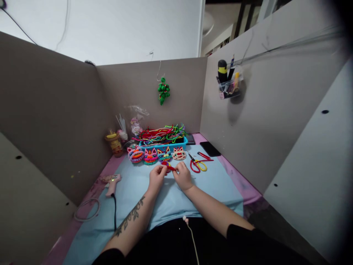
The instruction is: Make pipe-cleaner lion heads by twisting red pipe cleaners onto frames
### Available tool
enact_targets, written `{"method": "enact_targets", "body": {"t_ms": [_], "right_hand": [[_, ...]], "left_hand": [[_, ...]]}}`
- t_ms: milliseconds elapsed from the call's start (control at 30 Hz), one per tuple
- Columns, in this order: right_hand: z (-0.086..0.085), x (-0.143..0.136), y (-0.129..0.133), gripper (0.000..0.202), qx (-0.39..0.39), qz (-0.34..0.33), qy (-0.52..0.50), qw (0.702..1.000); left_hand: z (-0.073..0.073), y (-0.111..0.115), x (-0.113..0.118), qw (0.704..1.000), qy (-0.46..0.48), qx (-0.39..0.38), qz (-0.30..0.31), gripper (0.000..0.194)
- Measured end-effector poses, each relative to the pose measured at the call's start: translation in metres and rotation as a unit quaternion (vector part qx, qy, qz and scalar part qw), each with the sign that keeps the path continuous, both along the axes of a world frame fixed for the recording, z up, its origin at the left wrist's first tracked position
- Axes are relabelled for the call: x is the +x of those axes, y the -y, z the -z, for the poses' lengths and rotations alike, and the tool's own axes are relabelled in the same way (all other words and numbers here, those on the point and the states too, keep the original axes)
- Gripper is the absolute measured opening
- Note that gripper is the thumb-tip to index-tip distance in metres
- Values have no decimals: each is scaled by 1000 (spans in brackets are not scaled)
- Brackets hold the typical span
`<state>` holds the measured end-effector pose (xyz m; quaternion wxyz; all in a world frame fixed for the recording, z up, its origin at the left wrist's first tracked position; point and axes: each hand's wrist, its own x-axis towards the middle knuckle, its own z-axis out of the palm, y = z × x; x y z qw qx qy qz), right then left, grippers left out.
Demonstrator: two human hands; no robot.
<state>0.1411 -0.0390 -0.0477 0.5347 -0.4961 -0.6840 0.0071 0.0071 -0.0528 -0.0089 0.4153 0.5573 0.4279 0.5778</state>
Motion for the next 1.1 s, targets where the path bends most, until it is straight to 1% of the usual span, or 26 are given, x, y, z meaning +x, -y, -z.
{"method": "enact_targets", "body": {"t_ms": [100, 133, 233, 267, 367, 500, 633, 800, 900, 1100], "right_hand": [[-1, -2, 1, 7, -4, -24, 10, 1000], [-2, -2, 2, 10, -7, -36, 7, 999], [-6, -2, 3, 26, -17, -63, -7, 998], [-8, -1, 3, 27, -19, -68, -8, 997], [-11, 1, 5, 19, -20, -82, 5, 996], [-13, 2, 5, 19, -9, -101, 24, 995], [-13, 1, 5, 19, -4, -85, 18, 996], [-13, 3, 5, 20, -7, -55, -11, 998], [-12, 4, 3, 20, -8, -46, -14, 999], [-11, 4, 3, 19, -9, -33, -19, 999]], "left_hand": [[0, 0, -1, 1000, -11, 15, -16, 25], [0, 1, -2, 999, -12, 21, -22, 25], [-2, 2, -4, 999, -8, 34, -36, 23], [-2, 2, -4, 999, -8, 37, -38, 23], [-2, 3, -4, 998, -15, 48, -28, 24], [1, 3, -2, 998, -13, 69, 0, 23], [3, 3, -2, 997, -11, 70, 7, 21], [7, -2, -3, 999, -2, 41, -13, 22], [8, -4, -3, 1000, 10, 28, -11, 23], [5, -3, -2, 1000, 14, -12, -7, 30]]}}
